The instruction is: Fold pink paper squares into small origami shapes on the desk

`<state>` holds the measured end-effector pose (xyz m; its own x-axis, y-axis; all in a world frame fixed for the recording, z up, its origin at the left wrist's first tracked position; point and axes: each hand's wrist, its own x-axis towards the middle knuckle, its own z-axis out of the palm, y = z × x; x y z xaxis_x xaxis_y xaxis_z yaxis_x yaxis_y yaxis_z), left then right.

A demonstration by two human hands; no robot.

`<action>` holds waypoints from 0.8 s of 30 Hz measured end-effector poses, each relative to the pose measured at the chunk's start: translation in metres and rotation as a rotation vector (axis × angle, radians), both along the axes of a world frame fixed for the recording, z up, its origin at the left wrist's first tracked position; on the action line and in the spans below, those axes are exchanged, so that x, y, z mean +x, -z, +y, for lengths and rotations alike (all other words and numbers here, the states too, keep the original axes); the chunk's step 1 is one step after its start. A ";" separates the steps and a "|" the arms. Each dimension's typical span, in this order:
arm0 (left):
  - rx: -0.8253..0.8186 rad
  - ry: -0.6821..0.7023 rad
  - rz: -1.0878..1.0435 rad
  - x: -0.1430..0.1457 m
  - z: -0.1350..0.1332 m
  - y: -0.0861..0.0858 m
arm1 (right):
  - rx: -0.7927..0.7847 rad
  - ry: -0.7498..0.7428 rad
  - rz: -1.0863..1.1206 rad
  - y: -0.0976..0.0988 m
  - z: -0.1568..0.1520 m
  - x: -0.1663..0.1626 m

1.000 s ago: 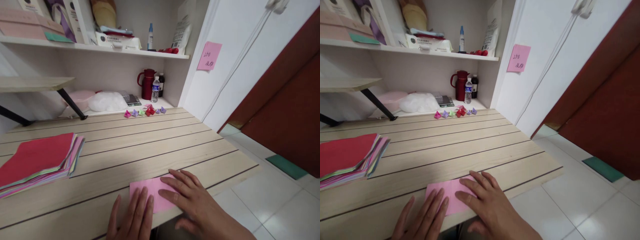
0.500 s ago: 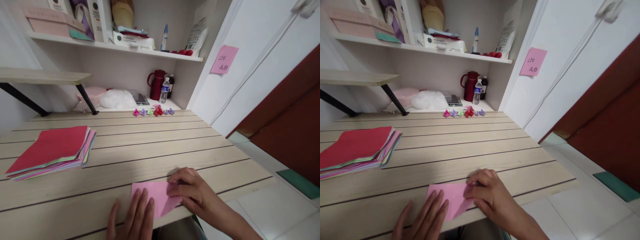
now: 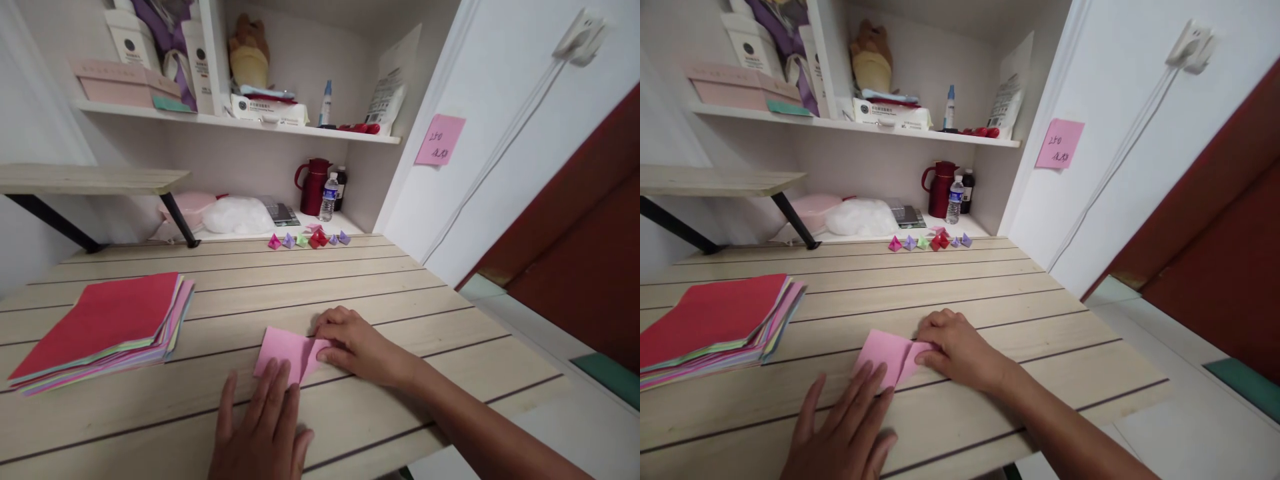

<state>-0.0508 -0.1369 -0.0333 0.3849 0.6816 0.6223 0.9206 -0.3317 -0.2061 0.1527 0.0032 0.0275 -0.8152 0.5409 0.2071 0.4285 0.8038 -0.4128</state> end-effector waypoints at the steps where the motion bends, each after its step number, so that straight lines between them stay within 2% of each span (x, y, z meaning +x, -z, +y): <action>1: -0.003 0.030 0.030 -0.002 0.001 0.000 | -0.002 0.027 0.007 0.002 0.001 -0.002; 4: -0.018 0.041 0.056 -0.005 0.003 0.003 | -0.032 0.121 0.060 0.009 0.002 -0.007; 12: -0.011 -0.090 -0.133 0.018 -0.001 0.026 | -0.084 0.258 0.182 0.023 0.006 -0.013; 17: -0.056 -0.137 -0.197 0.021 -0.001 0.022 | 0.010 0.319 0.150 0.029 0.006 -0.019; 24: -0.051 -0.164 -0.164 0.021 0.001 0.016 | 0.067 0.311 0.124 0.029 0.004 -0.020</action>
<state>-0.0302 -0.1356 -0.0495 0.1631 0.7590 0.6303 0.9828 -0.1813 -0.0360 0.1325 0.0073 -0.0016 -0.5796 0.7415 0.3381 0.6070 0.6696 -0.4279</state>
